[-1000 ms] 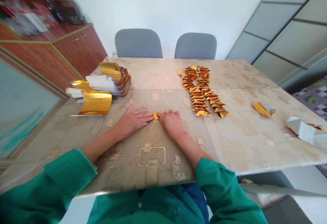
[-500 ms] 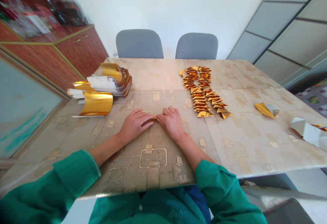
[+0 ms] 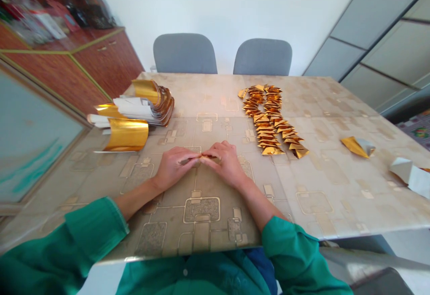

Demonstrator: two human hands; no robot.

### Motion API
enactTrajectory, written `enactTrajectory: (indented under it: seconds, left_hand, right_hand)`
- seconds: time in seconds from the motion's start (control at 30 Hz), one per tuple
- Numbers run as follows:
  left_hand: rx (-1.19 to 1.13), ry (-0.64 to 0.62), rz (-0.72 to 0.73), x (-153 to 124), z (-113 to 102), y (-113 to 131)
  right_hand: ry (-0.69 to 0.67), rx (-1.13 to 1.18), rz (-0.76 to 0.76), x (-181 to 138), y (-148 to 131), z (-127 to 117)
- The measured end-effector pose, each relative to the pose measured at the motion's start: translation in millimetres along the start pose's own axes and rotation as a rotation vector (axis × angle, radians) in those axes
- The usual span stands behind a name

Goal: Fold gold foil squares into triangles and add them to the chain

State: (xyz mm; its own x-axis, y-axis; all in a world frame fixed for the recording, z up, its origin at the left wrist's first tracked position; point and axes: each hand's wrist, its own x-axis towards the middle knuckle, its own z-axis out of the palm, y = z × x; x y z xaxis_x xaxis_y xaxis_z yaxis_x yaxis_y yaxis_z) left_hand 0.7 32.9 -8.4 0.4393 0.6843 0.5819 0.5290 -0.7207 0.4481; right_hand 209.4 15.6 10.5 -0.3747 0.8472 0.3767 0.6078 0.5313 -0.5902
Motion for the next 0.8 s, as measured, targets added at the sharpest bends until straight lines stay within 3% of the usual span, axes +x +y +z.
enactTrajectory:
  seconds: [0.13, 0.37, 0.47, 0.57, 0.7, 0.8]
  left_hand:
    - [-0.169, -0.045, -0.114, -0.3, -0.7, 4.9]
    - [-0.638, -0.327, -0.519, 4.6, -9.3, -4.2]
    - [-0.715, -0.279, -0.609, 4.9, -16.0, -18.5]
    - [-0.611, -0.148, -0.577, 5.5, -19.3, -24.0]
    - [-0.39, -0.041, -0.35, 7.2, -16.8, -7.2]
    - [-0.295, -0.063, -0.213, 7.6, -13.0, 8.0]
  right_hand:
    - [-0.006, 0.098, 0.019, 0.8, 0.8, 1.6]
    - [0.067, 0.219, 0.091, -1.8, 14.7, 0.4]
    - [0.183, 0.2, 0.184, -4.4, 31.1, -14.9]
    - [0.301, 0.218, 0.256, -6.4, 41.8, -27.8]
    - [0.2, 0.254, 0.111, -4.5, 28.8, -20.0]
    - [0.136, 0.242, 0.02, -2.4, 12.1, -5.4]
